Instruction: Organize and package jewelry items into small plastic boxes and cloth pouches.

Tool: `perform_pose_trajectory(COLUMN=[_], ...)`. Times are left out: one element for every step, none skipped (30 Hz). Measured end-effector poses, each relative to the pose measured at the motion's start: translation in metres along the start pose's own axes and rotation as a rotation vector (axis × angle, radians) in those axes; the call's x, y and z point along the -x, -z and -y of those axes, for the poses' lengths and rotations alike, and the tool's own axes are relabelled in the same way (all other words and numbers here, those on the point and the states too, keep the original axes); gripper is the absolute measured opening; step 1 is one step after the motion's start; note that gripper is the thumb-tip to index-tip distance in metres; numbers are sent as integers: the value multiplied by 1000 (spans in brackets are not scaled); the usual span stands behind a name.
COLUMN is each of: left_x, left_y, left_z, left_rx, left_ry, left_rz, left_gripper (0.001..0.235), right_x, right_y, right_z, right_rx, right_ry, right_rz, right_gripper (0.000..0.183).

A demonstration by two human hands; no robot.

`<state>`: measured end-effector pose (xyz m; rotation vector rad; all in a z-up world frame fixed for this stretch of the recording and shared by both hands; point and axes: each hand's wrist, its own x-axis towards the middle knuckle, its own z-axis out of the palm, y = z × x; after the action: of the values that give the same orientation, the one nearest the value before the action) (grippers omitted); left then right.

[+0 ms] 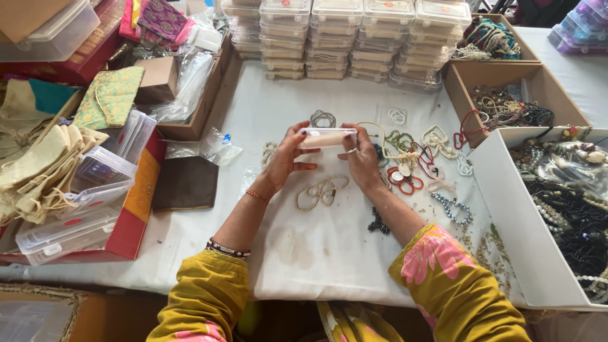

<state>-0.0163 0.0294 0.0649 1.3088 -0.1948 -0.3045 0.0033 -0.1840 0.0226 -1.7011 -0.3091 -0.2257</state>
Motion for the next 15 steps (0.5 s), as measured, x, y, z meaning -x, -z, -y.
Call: perform_pose_trajectory(left_x=[-4, -7, -11, -14, -17, -21, -23, -24, -26, -25, -24, -23, -18, -13, -8], left_y=[0, 1, 1, 3, 5, 6, 8, 10, 12, 13, 14, 14, 11, 7, 4], left_z=[6, 12, 18, 24, 30, 35, 38, 42, 46, 44, 43, 41, 34, 28, 21], left_rx=[-1, -121, -241, -241, -263, -285, -286, -338, -389, -390, -385, -381, -380, -353, -326], left_ry=[1, -24, -50, -49, -91, -135, -135, -221, -307, -306, -344, -383, -383, -430, -476], left_rz=[1, 3, 4, 4, -3, -10, -10, -60, -111, -111, -105, -100, -100, -104, -107], left_gripper=[69, 71, 73, 73, 78, 84, 84, 79, 76, 76, 70, 64, 64, 59, 54], right_x=[-1, -2, -3, -3, -3, -4, -4, -3, -2, -2, -2, -2, -1, 1, 2], right_y=[2, 3, 5, 5, 5, 5, 4, 4, 3, 3, 2, 2, 1, 0, -1], right_z=[-3, -6, -8, -9, -10, -10, -9, -9, -8, -8, -8, -7, -4, -1, 2], right_rx=[0, -48, -96, -96, -85, -73, -73, -47, -21, -22, 6, 35, 35, 35, 36], right_ry=[0, -53, -106, -107, -97, -85, -85, -84, -82, -83, -58, -31, -31, -65, -99], right_rz=[-2, -20, -38, -38, -31, -24, -24, -14, -5, -5, 7, 19, 19, 39, 59], right_gripper=[76, 77, 78, 78, 79, 80, 80, 80, 80, 80, 79, 79, 79, 77, 75])
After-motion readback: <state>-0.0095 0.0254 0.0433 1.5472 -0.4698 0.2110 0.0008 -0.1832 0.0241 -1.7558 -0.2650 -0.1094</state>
